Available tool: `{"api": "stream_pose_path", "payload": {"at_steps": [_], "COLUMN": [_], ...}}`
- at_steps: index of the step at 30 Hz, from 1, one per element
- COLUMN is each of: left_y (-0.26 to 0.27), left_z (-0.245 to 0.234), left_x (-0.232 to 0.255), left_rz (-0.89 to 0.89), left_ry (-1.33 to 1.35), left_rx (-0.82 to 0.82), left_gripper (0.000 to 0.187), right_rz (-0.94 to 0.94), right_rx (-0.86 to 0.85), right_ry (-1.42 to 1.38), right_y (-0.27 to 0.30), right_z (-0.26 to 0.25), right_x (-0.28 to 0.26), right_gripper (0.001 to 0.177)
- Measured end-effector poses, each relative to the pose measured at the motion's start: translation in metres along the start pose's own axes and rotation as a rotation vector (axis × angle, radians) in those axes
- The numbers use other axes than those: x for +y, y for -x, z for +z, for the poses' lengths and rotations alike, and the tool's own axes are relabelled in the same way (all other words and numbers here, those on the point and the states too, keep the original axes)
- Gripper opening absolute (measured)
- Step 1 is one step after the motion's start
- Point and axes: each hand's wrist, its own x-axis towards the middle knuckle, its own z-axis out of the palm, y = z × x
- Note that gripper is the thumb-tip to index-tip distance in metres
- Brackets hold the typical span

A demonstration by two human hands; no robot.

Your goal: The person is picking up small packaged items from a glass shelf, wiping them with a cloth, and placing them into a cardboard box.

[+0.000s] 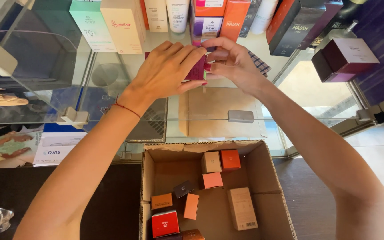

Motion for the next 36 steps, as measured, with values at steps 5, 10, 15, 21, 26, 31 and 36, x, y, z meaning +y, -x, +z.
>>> {"api": "stream_pose_path", "payload": {"at_steps": [5,10,15,21,26,31,36], "left_y": [0.001,0.002,0.0,0.002,0.005,0.005,0.006], "left_z": [0.0,-0.004,-0.009,-0.007,-0.002,-0.002,-0.001], "left_x": [-0.001,-0.001,0.001,0.002,0.0,0.0,-0.001], "left_rz": [-0.023,-0.058,-0.085,-0.1,-0.124,-0.131,-0.17], "left_ry": [0.033,0.012,0.04,0.035,0.027,0.024,0.079], "left_rx": [-0.001,0.007,-0.021,-0.04,-0.028,-0.008,-0.004], "left_gripper": [0.069,0.071,0.079,0.087,0.089,0.088,0.088], "right_rz": [0.006,-0.312,-0.442,-0.346,-0.503,-0.577,-0.611], "right_rx": [0.059,0.018,0.103,0.052,0.067,0.084,0.17], "right_ry": [0.055,0.103,0.417,0.366,0.449,0.504,0.578], "right_y": [0.001,0.002,0.003,0.007,0.001,0.002,0.008], "right_z": [0.0,-0.003,0.001,0.008,0.002,0.001,0.003], "right_x": [0.001,0.009,0.011,0.002,0.015,0.014,0.01], "right_gripper": [0.043,0.044,0.049,0.031,0.008,0.005,0.024]}}
